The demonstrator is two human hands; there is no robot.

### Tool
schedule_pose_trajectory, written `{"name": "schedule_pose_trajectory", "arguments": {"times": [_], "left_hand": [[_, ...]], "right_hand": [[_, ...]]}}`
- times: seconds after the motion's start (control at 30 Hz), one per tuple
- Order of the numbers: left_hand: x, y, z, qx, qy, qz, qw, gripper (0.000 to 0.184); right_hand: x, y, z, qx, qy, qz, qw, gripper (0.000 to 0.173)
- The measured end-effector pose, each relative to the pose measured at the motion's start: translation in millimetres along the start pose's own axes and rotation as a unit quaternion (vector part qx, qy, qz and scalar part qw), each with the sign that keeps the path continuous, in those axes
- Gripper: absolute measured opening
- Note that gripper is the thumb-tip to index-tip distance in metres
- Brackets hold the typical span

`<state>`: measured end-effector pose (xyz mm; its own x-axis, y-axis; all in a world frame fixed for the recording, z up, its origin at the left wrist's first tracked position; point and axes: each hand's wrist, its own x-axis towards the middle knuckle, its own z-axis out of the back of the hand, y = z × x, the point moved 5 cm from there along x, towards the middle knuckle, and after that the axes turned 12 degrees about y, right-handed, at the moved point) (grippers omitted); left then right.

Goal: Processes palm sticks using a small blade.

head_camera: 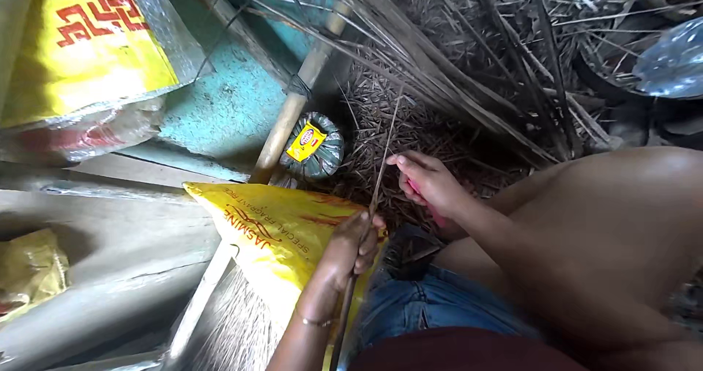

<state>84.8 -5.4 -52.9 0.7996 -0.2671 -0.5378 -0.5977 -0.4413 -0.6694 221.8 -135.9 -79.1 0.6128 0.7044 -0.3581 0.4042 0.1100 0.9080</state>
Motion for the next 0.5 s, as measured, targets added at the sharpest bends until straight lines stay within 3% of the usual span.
{"name": "schedule_pose_trajectory", "arguments": {"times": [0.2,0.33,0.5], "left_hand": [[31,-10,-3,0.02,0.003,0.01,1.0,0.04],[17,-2,2,0.012,0.009,-0.004,1.0,0.046],[4,2,7,0.001,-0.017,-0.036,0.999,0.032]], "right_hand": [[-2,-7,-9,0.055,0.115,-0.045,0.991,0.039],[4,-6,-5,0.031,0.084,-0.037,0.995,0.037],[3,2,-4,-0.102,0.073,0.006,0.992,0.03]]}}
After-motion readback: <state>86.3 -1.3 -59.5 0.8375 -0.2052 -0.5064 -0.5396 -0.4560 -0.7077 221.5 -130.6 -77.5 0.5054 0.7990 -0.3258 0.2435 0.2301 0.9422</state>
